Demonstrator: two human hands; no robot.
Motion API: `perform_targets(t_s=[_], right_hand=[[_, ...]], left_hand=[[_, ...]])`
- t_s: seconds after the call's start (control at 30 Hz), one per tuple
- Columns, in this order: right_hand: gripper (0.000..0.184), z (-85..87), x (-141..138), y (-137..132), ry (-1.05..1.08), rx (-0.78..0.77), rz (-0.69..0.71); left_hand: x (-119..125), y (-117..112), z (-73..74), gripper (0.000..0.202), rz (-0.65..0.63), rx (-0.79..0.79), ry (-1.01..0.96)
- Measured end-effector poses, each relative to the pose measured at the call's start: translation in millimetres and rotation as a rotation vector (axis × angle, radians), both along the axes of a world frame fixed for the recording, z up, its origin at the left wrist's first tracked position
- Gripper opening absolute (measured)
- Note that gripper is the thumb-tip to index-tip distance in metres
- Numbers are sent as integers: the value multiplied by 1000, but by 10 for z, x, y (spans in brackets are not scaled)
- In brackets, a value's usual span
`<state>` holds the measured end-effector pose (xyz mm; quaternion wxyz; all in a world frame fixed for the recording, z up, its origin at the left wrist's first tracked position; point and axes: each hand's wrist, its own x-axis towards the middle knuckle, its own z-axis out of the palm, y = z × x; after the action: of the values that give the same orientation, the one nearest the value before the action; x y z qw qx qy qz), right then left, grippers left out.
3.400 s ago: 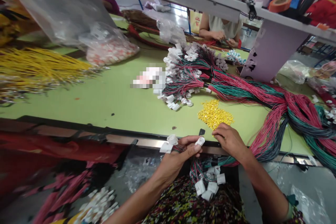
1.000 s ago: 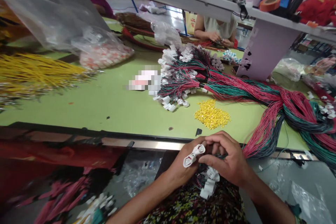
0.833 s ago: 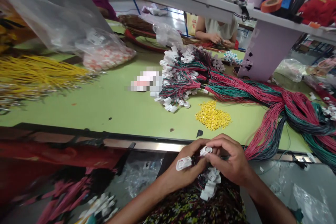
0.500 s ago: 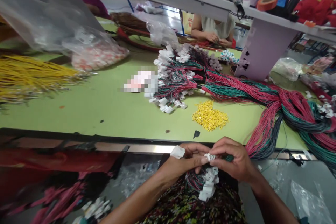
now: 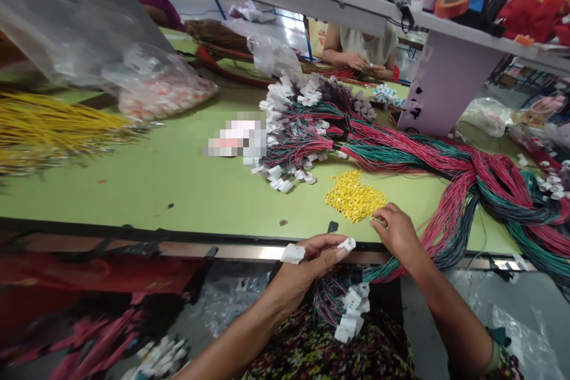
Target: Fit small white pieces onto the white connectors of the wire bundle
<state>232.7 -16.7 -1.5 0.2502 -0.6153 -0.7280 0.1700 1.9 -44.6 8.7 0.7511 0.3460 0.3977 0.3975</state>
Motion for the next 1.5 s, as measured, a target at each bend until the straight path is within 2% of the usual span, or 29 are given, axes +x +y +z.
perform_targets(t_s=[0.1, 0.33, 0.5, 0.63, 0.93, 1.17, 1.27, 1.43, 1.5], right_hand=[[1, -29, -16, 50, -19, 21, -8], [12, -4, -33, 31, -7, 29, 35], [18, -5, 29, -12, 108, -26, 61], [15, -16, 40, 1, 150, -36, 38], [16, -12, 13, -5, 187, -49, -2], [10, -4, -6, 68, 133, 8, 14], [10, 67, -65, 29, 160, 8, 16], [10, 348, -296, -273, 494, -44, 85], [11, 462, -395, -404, 539, -43, 127]], left_hand=[[-1, -15, -13, 22, 2, 14, 1], [0, -50, -2, 25, 47, 9, 8], [-4, -30, -3, 23, 41, 7, 7], [-2, -31, -9, 22, 47, 9, 20], [25, -12, -131, 26, 59, 67, 25], [-1, -18, -1, 22, 23, 71, 43], [5, -28, 27, 22, 52, 116, 76], [15, -53, 48, 23, 112, 190, 59], [15, -65, 52, 23, 128, 219, 70]])
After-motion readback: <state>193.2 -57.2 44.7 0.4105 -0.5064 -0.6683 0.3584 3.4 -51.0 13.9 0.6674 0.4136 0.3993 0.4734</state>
